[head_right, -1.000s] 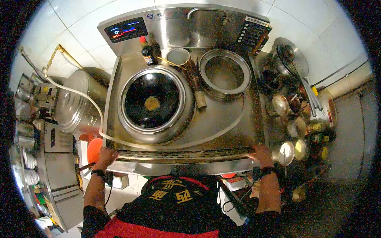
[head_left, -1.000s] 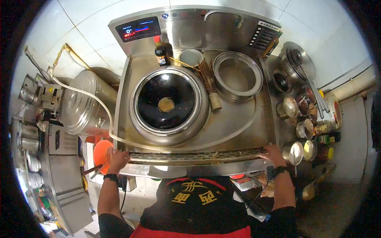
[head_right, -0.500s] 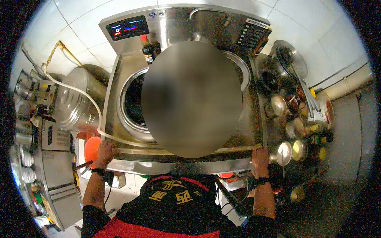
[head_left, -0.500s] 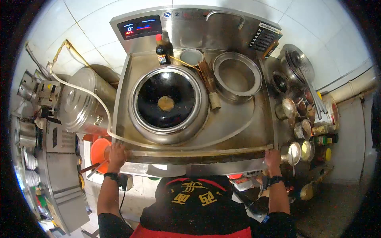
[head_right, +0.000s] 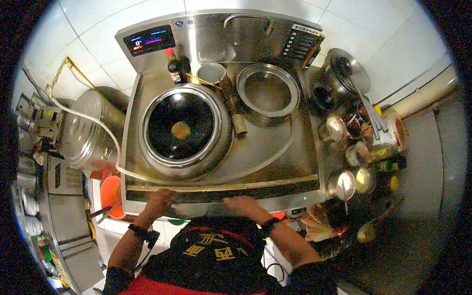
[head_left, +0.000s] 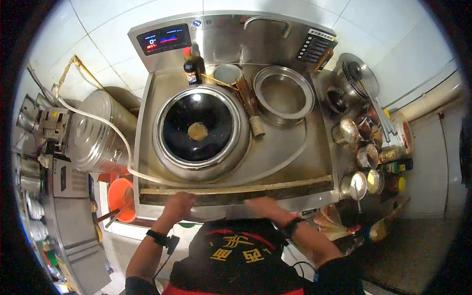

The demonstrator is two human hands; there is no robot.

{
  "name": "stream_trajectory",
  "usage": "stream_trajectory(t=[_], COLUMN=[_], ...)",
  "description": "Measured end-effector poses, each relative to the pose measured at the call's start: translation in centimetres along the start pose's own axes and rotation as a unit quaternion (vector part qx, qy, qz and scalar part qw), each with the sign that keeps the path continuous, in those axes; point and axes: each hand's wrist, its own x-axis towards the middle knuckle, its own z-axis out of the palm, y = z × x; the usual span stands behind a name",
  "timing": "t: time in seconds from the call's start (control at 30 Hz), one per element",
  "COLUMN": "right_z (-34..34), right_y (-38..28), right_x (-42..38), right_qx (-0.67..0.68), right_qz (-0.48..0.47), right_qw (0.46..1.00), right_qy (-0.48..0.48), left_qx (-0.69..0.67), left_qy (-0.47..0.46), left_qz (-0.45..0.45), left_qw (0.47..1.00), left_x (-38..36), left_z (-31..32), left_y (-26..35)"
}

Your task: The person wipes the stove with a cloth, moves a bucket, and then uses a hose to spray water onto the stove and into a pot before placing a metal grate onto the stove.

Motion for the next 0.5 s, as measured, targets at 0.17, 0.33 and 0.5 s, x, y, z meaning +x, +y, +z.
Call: stream_trajectory(t=[0.17,0.33,0.5], right_z=[-2.1,-10.1,-3.4], right_y=[-1.4,9.1,24.0], right_x=[2.4,-7.1,-10.2], right_qx=[0.108,0.136,-0.254], right_qz=[-0.193,0.131,0.149], right_qw=[0.969,0.941,0.863], right_qy=[0.112,0.281,0.410], left_qx=[0.033,0.029,0.118], left_qy=[-0.067,0.016,0.009], left_qz=[-0.002,-0.010,0.047], left_qw=[0.997,0.999,0.992], left_x=[3.2,2.3,0.6], left_z=[0.6,1.3,3.2], left_y=[4.5,2.8,0.2])
